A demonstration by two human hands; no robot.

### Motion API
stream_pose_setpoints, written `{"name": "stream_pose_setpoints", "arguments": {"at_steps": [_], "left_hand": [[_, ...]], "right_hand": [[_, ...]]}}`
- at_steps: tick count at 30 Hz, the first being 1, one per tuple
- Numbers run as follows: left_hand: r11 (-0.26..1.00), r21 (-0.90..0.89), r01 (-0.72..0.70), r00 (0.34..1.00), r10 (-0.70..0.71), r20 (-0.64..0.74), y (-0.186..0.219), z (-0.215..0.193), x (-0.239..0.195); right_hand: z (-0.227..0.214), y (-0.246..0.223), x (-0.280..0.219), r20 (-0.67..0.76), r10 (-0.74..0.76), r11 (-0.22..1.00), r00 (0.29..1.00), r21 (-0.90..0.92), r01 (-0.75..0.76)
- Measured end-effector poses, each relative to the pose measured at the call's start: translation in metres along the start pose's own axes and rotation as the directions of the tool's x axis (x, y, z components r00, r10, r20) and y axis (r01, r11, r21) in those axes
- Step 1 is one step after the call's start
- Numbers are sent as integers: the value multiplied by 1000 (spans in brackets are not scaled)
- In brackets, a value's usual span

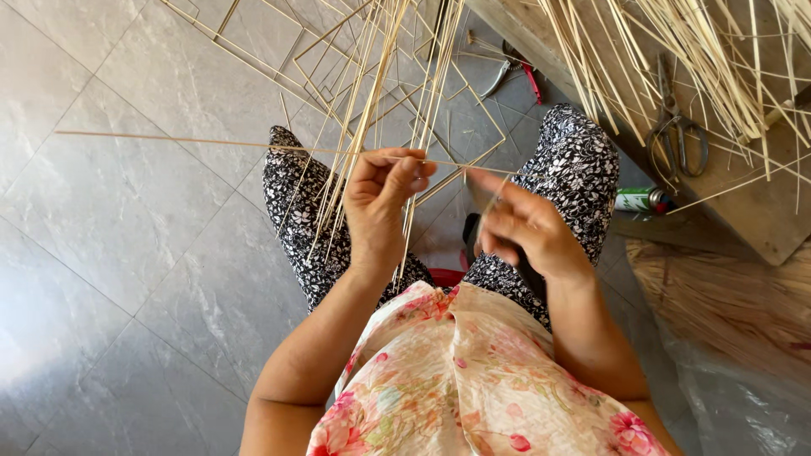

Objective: The person sits on the floor and repeatedly picks up thin wooden sticks, using a knife to sharpen one end of each stick. The sharpened sticks are placed into a metal wire rack nearby.

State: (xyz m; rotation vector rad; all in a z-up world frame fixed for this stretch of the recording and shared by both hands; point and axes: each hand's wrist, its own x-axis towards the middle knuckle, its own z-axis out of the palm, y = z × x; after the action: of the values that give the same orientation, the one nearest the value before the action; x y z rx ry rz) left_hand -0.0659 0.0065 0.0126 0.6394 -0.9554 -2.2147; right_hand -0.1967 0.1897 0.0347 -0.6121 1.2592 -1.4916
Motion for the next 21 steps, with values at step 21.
{"name": "stream_pose_setpoints", "arguments": {"at_steps": [21], "left_hand": [[346, 872, -345, 924, -37, 380, 78, 2, -8]], "right_hand": [[-7, -21, 14, -148, -96, 978, 984, 172, 121]]}}
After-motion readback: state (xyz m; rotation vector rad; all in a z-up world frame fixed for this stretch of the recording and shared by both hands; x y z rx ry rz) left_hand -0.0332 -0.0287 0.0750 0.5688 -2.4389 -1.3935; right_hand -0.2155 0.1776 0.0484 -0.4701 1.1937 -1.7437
